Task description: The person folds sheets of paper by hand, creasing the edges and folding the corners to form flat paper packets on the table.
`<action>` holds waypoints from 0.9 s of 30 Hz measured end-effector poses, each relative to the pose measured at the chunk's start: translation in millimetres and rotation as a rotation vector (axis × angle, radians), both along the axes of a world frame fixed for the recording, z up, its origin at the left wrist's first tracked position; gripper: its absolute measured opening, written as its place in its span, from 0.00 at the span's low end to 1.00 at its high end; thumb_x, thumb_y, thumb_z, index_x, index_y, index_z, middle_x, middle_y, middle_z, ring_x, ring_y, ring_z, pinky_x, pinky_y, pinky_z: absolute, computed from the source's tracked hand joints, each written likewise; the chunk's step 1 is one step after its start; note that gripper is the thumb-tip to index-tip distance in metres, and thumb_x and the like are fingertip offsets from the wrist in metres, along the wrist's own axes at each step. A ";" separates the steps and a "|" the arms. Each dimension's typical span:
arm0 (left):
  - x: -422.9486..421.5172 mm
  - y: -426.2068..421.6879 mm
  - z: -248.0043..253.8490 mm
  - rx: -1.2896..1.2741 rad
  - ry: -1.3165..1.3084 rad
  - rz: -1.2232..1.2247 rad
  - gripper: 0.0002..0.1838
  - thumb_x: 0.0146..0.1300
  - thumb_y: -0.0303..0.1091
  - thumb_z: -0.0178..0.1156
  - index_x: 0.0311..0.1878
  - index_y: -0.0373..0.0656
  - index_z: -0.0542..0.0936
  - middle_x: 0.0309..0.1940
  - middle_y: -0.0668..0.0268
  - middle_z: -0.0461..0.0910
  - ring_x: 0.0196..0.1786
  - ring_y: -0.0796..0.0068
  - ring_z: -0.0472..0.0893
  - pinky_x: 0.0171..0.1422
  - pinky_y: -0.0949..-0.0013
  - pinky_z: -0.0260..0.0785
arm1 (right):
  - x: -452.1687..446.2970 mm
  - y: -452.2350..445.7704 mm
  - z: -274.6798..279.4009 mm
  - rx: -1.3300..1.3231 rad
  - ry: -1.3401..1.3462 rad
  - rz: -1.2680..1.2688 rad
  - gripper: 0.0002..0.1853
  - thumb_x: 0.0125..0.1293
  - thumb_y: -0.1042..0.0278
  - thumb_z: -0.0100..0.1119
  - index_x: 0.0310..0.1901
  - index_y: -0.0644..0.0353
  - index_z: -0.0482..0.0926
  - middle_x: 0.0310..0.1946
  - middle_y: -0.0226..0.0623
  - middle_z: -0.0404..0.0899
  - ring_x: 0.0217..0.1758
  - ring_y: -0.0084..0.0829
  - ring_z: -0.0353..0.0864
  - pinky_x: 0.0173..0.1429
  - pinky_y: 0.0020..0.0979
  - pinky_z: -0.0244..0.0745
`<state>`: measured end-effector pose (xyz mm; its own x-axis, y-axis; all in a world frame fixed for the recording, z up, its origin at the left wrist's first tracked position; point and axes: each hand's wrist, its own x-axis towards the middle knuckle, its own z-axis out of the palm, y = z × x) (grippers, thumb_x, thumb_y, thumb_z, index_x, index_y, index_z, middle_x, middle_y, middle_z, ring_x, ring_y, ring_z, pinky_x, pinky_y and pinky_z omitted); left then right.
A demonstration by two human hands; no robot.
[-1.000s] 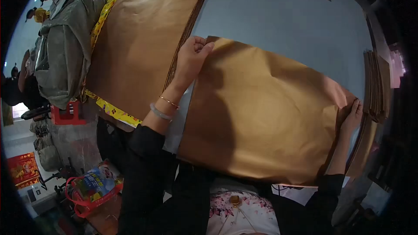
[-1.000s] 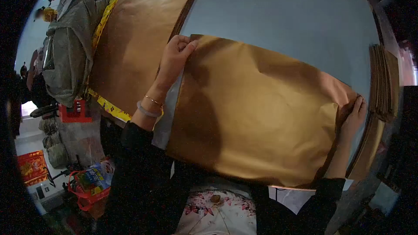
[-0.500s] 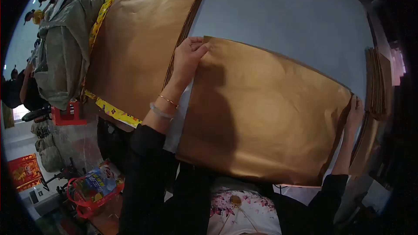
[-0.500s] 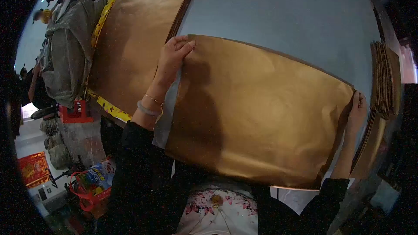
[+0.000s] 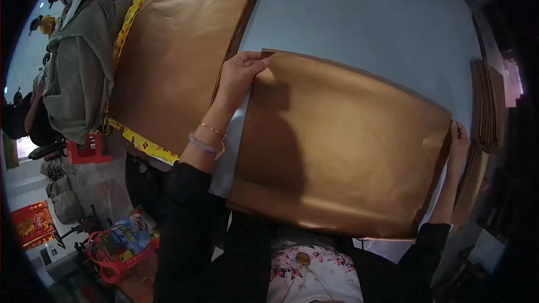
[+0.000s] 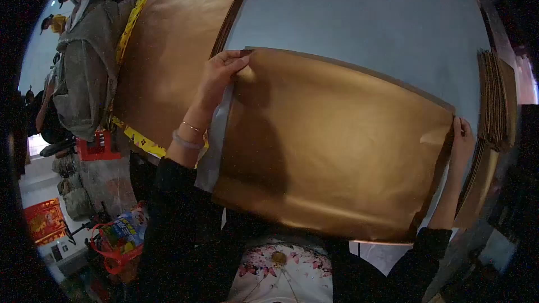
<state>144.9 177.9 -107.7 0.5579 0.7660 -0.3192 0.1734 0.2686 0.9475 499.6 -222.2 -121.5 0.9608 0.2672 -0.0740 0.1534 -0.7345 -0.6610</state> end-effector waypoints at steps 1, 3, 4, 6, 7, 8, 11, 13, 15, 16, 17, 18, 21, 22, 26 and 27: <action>1.1 -0.5 0.3 0.079 0.042 0.006 0.14 0.56 0.30 0.63 0.43 0.30 0.76 0.33 0.65 0.81 0.35 0.81 0.78 0.40 0.79 0.68 | -3.5 3.9 4.2 -0.030 0.016 -0.023 0.22 0.65 0.51 0.54 0.49 0.63 0.77 0.43 0.37 0.78 0.46 0.29 0.75 0.51 0.29 0.68; 1.4 1.6 -4.1 0.203 0.114 -0.008 0.14 0.55 0.31 0.64 0.41 0.31 0.77 0.31 0.65 0.81 0.34 0.80 0.78 0.39 0.78 0.69 | 6.8 -5.1 -8.9 -0.001 -0.009 -0.003 0.22 0.65 0.51 0.54 0.49 0.63 0.77 0.44 0.38 0.78 0.47 0.30 0.75 0.52 0.30 0.68; 0.7 3.1 -7.3 0.327 0.187 -0.021 0.13 0.54 0.32 0.64 0.39 0.32 0.79 0.29 0.64 0.82 0.33 0.79 0.78 0.38 0.76 0.69 | 10.8 -9.0 -14.1 0.028 -0.033 0.019 0.22 0.65 0.50 0.55 0.48 0.63 0.77 0.45 0.38 0.78 0.48 0.30 0.75 0.53 0.30 0.67; -1.0 7.5 -11.5 0.420 0.282 -0.050 0.13 0.53 0.33 0.64 0.37 0.33 0.79 0.28 0.64 0.81 0.32 0.78 0.79 0.37 0.75 0.69 | 11.9 -9.7 -15.2 -0.011 -0.046 0.008 0.23 0.64 0.50 0.55 0.48 0.63 0.77 0.45 0.39 0.78 0.48 0.30 0.75 0.53 0.30 0.67; -1.1 8.6 -12.8 0.515 0.376 -0.079 0.13 0.52 0.34 0.65 0.36 0.33 0.80 0.27 0.63 0.81 0.31 0.78 0.79 0.37 0.74 0.69 | 9.7 -7.0 -12.9 -0.048 -0.059 -0.002 0.23 0.64 0.50 0.56 0.48 0.64 0.77 0.46 0.39 0.78 0.49 0.31 0.75 0.54 0.30 0.67; -1.5 8.9 -14.3 0.514 0.376 -0.081 0.13 0.52 0.34 0.65 0.36 0.33 0.80 0.27 0.63 0.81 0.31 0.78 0.79 0.37 0.74 0.69 | 8.2 -4.9 -10.5 -0.049 -0.058 -0.003 0.23 0.64 0.50 0.56 0.48 0.64 0.77 0.46 0.39 0.78 0.49 0.31 0.75 0.54 0.30 0.67; 0.0 8.3 -11.3 0.615 0.443 -0.132 0.13 0.55 0.31 0.64 0.41 0.34 0.77 0.27 0.70 0.78 0.30 0.85 0.74 0.34 0.80 0.66 | 6.4 -1.7 -7.8 -0.072 -0.060 -0.008 0.23 0.63 0.50 0.57 0.48 0.64 0.77 0.44 0.38 0.78 0.47 0.29 0.75 0.52 0.28 0.67; 3.2 11.0 -14.3 0.503 0.293 -0.061 0.16 0.55 0.31 0.65 0.44 0.33 0.75 0.26 0.69 0.78 0.30 0.84 0.74 0.34 0.79 0.67 | 7.2 -2.3 -9.5 0.035 -0.035 0.024 0.23 0.63 0.50 0.57 0.47 0.64 0.77 0.42 0.37 0.78 0.46 0.27 0.74 0.51 0.27 0.67; 5.7 13.1 -10.5 0.474 0.317 -0.051 0.18 0.54 0.30 0.65 0.46 0.33 0.75 0.26 0.68 0.78 0.30 0.83 0.75 0.34 0.79 0.67 | 9.2 -3.3 -13.1 0.041 -0.053 0.023 0.23 0.63 0.50 0.57 0.47 0.64 0.77 0.41 0.36 0.78 0.44 0.26 0.74 0.50 0.26 0.67; 7.1 13.1 -7.7 0.446 0.342 -0.039 0.19 0.54 0.30 0.65 0.47 0.33 0.74 0.27 0.67 0.78 0.30 0.83 0.75 0.34 0.78 0.68 | 9.9 -2.1 -13.8 0.048 -0.071 0.023 0.23 0.63 0.49 0.57 0.46 0.64 0.78 0.40 0.35 0.78 0.43 0.26 0.73 0.50 0.26 0.67; 5.9 14.3 -9.7 0.444 0.340 -0.042 0.19 0.54 0.30 0.65 0.47 0.33 0.74 0.27 0.67 0.78 0.30 0.83 0.75 0.34 0.78 0.68 | 10.4 -0.1 -13.3 0.045 -0.072 0.020 0.23 0.63 0.49 0.57 0.46 0.64 0.78 0.40 0.35 0.78 0.43 0.26 0.73 0.50 0.26 0.67; 2.1 17.7 -13.9 0.466 0.302 -0.044 0.19 0.52 0.31 0.66 0.45 0.32 0.74 0.26 0.66 0.78 0.29 0.81 0.75 0.32 0.77 0.67 | 7.2 5.4 -9.2 0.018 -0.071 0.037 0.23 0.63 0.50 0.57 0.45 0.65 0.78 0.40 0.36 0.78 0.43 0.26 0.73 0.49 0.26 0.67; 3.4 19.3 -15.3 0.426 0.265 -0.064 0.19 0.51 0.32 0.66 0.44 0.33 0.74 0.26 0.64 0.79 0.27 0.81 0.75 0.29 0.77 0.65 | -9.6 17.5 9.5 -0.053 -0.116 0.044 0.22 0.63 0.51 0.56 0.44 0.66 0.78 0.39 0.39 0.78 0.41 0.29 0.75 0.47 0.29 0.68; 4.9 16.6 -15.6 0.445 0.252 -0.051 0.18 0.52 0.32 0.66 0.43 0.33 0.75 0.26 0.65 0.79 0.27 0.82 0.75 0.30 0.77 0.66 | -11.4 19.8 16.2 -0.071 -0.106 0.053 0.22 0.63 0.51 0.56 0.44 0.66 0.78 0.40 0.40 0.79 0.41 0.30 0.75 0.47 0.29 0.69; 9.0 5.5 2.1 0.621 0.439 -0.071 0.14 0.55 0.32 0.64 0.42 0.34 0.77 0.27 0.68 0.79 0.30 0.82 0.75 0.34 0.77 0.67 | 0.5 9.6 -1.9 0.013 -0.096 0.074 0.20 0.63 0.54 0.56 0.43 0.66 0.79 0.35 0.40 0.80 0.40 0.30 0.76 0.45 0.29 0.70; 3.3 14.0 -12.0 0.623 0.392 -0.074 0.14 0.56 0.33 0.64 0.41 0.34 0.77 0.27 0.68 0.79 0.31 0.82 0.75 0.35 0.77 0.67 | 1.1 9.1 -2.2 0.024 -0.094 0.079 0.19 0.63 0.55 0.57 0.43 0.66 0.79 0.34 0.39 0.80 0.38 0.29 0.76 0.44 0.29 0.70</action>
